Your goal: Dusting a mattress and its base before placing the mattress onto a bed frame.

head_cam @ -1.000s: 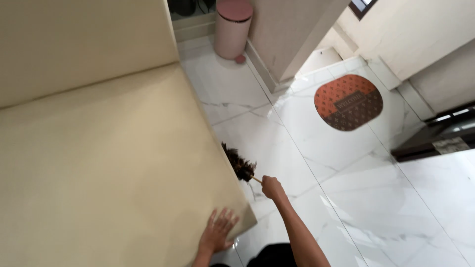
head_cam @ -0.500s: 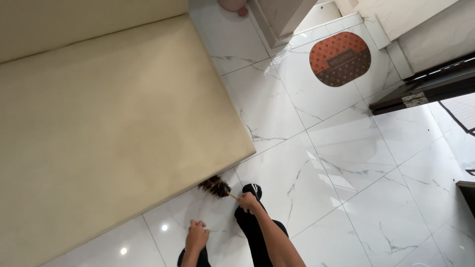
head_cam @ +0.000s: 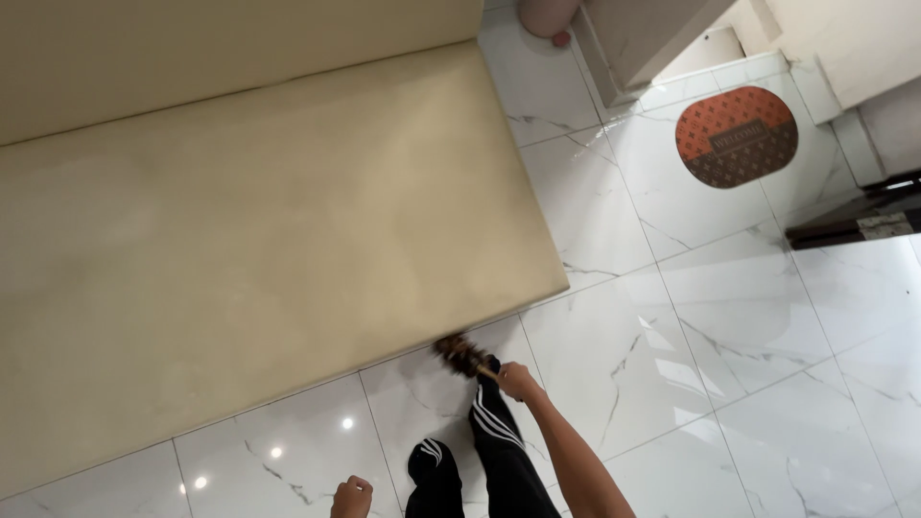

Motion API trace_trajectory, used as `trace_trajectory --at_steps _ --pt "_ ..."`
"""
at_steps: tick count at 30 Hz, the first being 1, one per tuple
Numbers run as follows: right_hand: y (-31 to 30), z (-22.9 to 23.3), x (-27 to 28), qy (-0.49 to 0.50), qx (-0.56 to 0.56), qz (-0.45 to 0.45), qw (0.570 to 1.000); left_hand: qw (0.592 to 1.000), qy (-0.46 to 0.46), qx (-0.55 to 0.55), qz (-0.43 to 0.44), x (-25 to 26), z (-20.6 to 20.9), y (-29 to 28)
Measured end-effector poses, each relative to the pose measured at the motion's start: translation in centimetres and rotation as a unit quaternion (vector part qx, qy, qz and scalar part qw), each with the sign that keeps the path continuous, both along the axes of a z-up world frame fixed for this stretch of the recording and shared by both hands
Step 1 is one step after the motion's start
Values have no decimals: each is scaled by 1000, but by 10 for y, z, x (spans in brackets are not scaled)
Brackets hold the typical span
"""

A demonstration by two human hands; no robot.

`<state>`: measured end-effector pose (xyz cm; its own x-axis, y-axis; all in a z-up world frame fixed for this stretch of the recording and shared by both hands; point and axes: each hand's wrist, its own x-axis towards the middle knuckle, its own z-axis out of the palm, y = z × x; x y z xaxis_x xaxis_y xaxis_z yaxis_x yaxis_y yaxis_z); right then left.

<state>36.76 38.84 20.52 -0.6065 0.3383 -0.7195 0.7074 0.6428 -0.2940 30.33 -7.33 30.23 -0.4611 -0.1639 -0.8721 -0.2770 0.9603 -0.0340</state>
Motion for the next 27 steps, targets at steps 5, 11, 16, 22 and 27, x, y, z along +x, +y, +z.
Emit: trace_trajectory --at_steps 5,11,16,22,27 --pt "32 165 -98 35 -198 -52 978 992 10 94 84 -25 7 35" --pt "79 82 -154 34 -141 -451 880 976 -37 145 159 -90 -27 124" --pt "102 -34 -205 46 -154 -182 970 970 -98 150 163 -169 -68 197" --pt "139 -105 -372 215 -96 -301 924 940 49 247 232 -257 -54 265" --pt "139 -107 -492 111 -261 -351 892 912 94 282 283 -281 -73 259"
